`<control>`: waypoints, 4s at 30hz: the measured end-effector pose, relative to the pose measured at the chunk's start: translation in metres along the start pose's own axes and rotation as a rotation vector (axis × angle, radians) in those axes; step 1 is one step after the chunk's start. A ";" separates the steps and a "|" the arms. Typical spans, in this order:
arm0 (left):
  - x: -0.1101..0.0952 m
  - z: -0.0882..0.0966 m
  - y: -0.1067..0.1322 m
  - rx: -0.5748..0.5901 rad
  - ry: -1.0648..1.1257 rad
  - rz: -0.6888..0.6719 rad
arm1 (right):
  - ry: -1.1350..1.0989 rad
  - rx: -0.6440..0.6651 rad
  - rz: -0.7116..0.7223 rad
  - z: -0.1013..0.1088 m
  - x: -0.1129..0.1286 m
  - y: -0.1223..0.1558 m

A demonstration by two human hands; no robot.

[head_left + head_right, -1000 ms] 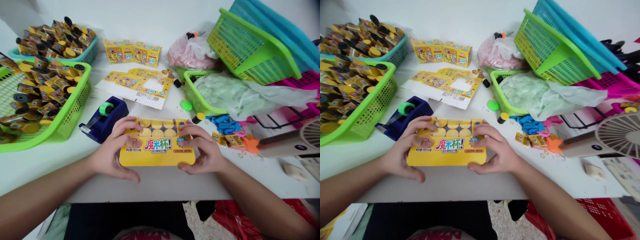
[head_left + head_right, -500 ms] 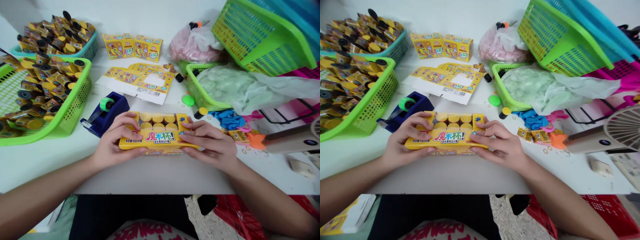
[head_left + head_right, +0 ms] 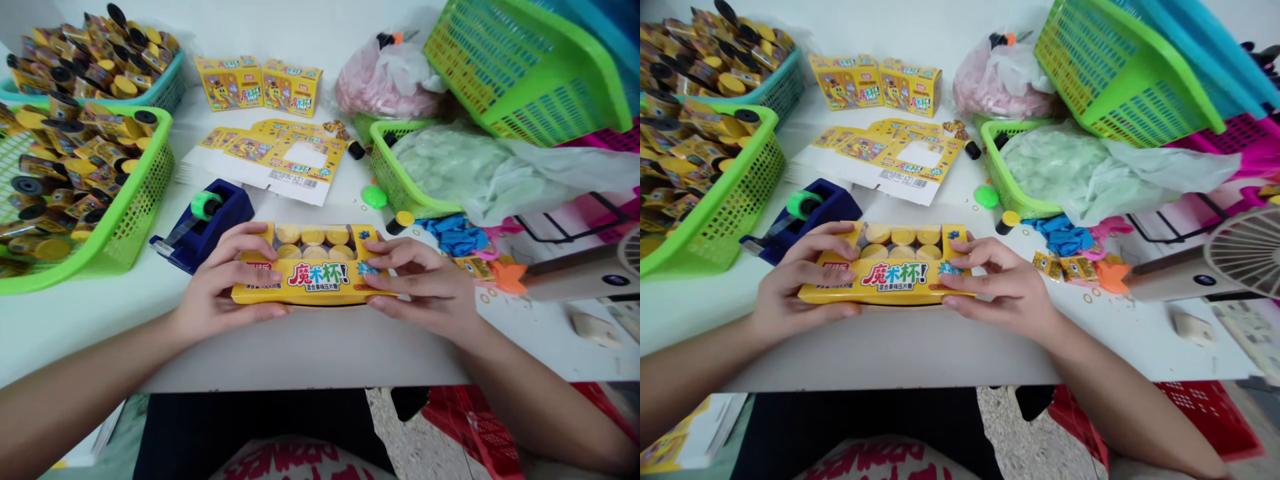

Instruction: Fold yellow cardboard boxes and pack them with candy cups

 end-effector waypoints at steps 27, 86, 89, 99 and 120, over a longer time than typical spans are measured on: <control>0.003 0.010 -0.001 0.063 -0.306 -0.330 | 0.387 -0.098 0.286 -0.020 -0.007 0.006; -0.021 0.056 0.024 -0.666 0.004 1.200 | 0.493 -0.119 0.347 -0.023 -0.003 0.004; -0.022 0.054 0.030 -0.778 0.178 1.171 | 0.483 -0.114 0.338 -0.023 -0.004 0.004; -0.025 0.049 0.059 -0.970 0.416 1.108 | 0.440 -0.117 0.300 -0.021 -0.011 0.007; -0.137 -0.006 0.029 -0.646 0.719 0.918 | -0.007 -0.075 -0.150 -0.032 0.088 -0.022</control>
Point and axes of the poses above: each hand's wrist, its own y-axis away from the middle knuckle, its own z-axis out of the back of the hand, x = y × z, the point moved 1 cm from there along -y, towards the middle knuckle, and after that the axes turned 5 degrees about -z, right-handed, at the moved point
